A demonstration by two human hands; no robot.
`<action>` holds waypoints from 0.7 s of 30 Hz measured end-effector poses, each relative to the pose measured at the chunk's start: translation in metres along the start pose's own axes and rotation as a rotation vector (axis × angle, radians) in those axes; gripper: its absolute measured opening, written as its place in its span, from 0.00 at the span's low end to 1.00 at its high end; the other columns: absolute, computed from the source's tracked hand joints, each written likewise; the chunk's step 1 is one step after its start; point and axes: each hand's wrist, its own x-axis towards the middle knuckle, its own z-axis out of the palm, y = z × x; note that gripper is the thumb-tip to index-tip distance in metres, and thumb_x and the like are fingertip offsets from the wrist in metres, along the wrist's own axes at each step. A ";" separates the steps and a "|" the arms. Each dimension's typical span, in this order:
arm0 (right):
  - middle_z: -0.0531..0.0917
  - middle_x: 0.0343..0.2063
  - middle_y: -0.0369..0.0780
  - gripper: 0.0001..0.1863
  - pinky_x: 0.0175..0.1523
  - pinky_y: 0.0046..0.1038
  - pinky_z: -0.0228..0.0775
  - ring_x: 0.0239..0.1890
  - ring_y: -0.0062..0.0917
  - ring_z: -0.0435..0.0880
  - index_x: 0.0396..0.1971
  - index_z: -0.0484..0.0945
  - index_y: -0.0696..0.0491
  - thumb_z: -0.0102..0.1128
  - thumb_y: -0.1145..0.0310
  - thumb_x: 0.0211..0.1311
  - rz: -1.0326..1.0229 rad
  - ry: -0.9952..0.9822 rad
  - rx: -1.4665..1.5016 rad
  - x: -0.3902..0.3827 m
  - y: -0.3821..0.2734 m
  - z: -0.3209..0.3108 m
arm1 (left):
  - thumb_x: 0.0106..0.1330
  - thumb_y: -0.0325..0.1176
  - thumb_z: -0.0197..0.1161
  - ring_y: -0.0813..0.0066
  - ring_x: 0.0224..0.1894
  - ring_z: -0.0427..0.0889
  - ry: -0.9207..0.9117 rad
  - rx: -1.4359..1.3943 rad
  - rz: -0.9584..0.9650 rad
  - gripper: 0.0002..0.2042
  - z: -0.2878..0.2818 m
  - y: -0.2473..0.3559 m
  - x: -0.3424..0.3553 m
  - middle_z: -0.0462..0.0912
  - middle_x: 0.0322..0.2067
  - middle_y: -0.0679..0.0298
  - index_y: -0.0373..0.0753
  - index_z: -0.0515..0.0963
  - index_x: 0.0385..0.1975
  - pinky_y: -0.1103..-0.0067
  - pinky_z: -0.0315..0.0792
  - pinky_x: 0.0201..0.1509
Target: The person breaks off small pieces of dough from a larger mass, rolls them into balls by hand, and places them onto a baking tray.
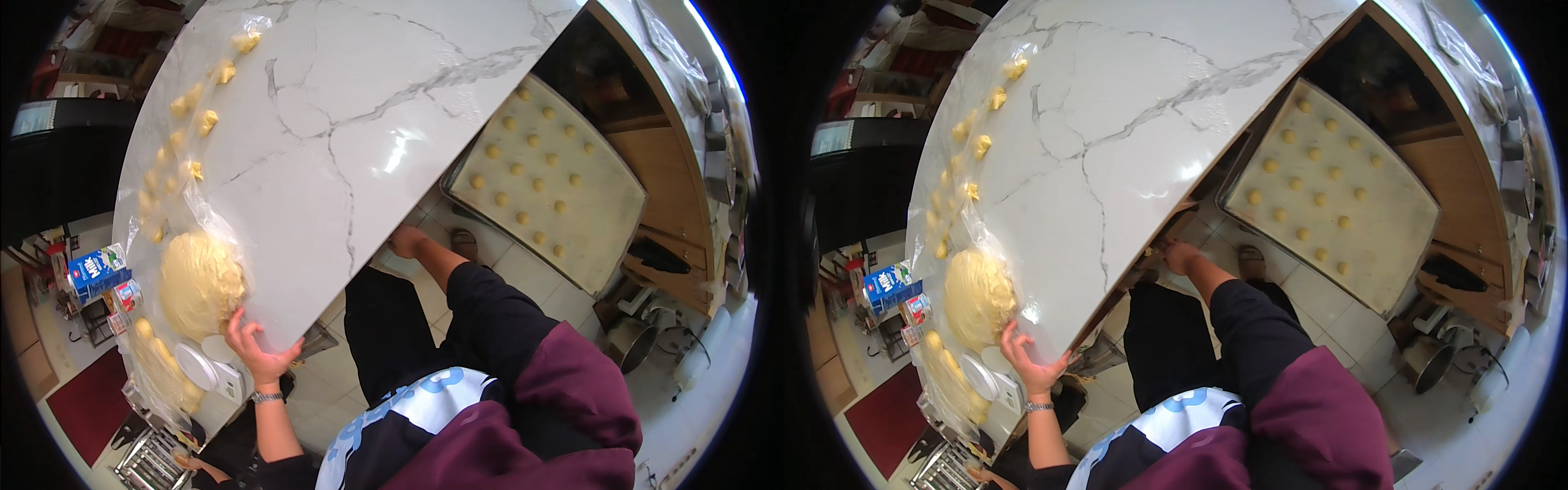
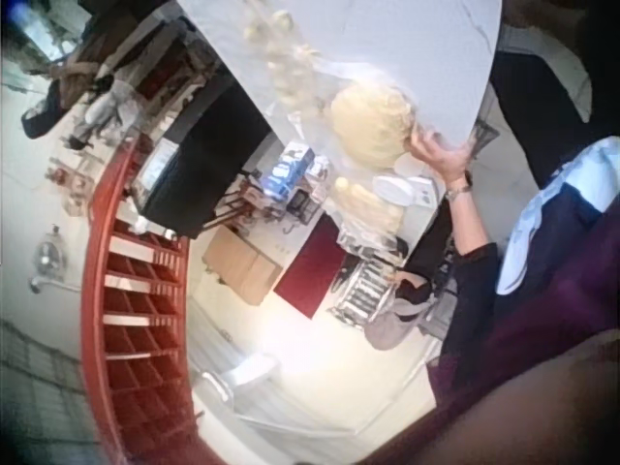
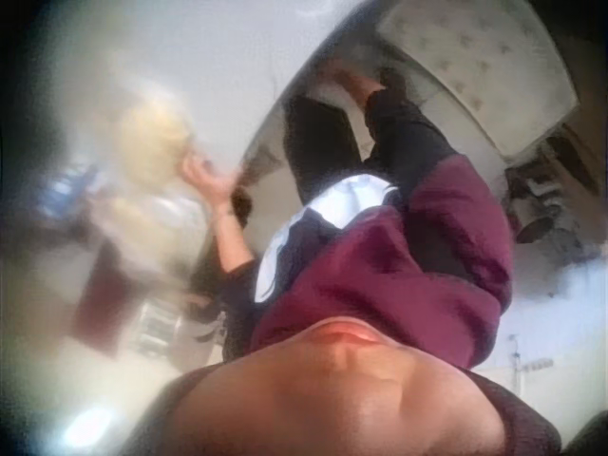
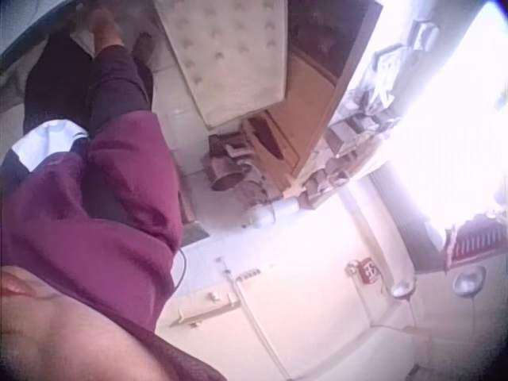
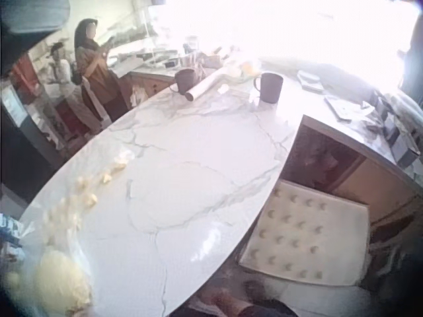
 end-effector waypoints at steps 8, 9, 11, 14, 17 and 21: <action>0.62 0.66 0.44 0.29 0.66 0.40 0.61 0.64 0.41 0.66 0.64 0.66 0.51 0.51 0.64 0.61 0.045 -0.084 -0.046 0.058 0.023 0.052 | 0.36 0.57 0.77 0.52 0.56 0.62 -0.036 -0.067 0.039 0.35 -0.003 0.005 0.010 0.66 0.53 0.52 0.43 0.65 0.35 0.56 0.59 0.59; 0.62 0.66 0.44 0.29 0.66 0.40 0.61 0.64 0.41 0.65 0.64 0.66 0.51 0.51 0.64 0.61 0.044 -0.082 -0.059 0.057 0.022 0.055 | 0.36 0.57 0.77 0.52 0.56 0.62 -0.043 -0.070 0.037 0.35 -0.004 0.005 0.010 0.66 0.53 0.52 0.43 0.65 0.35 0.56 0.59 0.59; 0.62 0.66 0.44 0.29 0.67 0.40 0.60 0.65 0.41 0.64 0.64 0.66 0.50 0.51 0.63 0.61 0.037 -0.071 -0.079 0.055 0.021 0.060 | 0.36 0.57 0.77 0.52 0.56 0.62 -0.047 -0.066 0.042 0.35 -0.005 0.007 0.012 0.66 0.53 0.52 0.44 0.65 0.35 0.57 0.59 0.59; 0.61 0.66 0.44 0.29 0.68 0.39 0.58 0.66 0.42 0.63 0.64 0.65 0.50 0.51 0.62 0.62 0.032 -0.055 -0.098 0.052 0.023 0.064 | 0.36 0.56 0.78 0.53 0.56 0.62 -0.060 -0.072 0.042 0.35 -0.005 0.007 0.013 0.65 0.53 0.53 0.44 0.64 0.35 0.57 0.60 0.59; 0.61 0.66 0.45 0.29 0.69 0.39 0.57 0.66 0.42 0.61 0.64 0.65 0.50 0.51 0.61 0.62 0.028 -0.033 -0.108 0.050 0.026 0.069 | 0.35 0.54 0.79 0.53 0.56 0.62 -0.077 -0.068 0.047 0.34 -0.006 0.006 0.013 0.64 0.53 0.53 0.44 0.64 0.36 0.57 0.60 0.59; 0.60 0.67 0.45 0.29 0.70 0.39 0.55 0.68 0.42 0.59 0.65 0.65 0.50 0.51 0.59 0.63 0.018 -0.003 -0.117 0.047 0.030 0.075 | 0.35 0.53 0.79 0.52 0.57 0.62 -0.096 -0.095 0.042 0.34 -0.008 0.005 0.013 0.63 0.54 0.52 0.45 0.64 0.36 0.56 0.60 0.60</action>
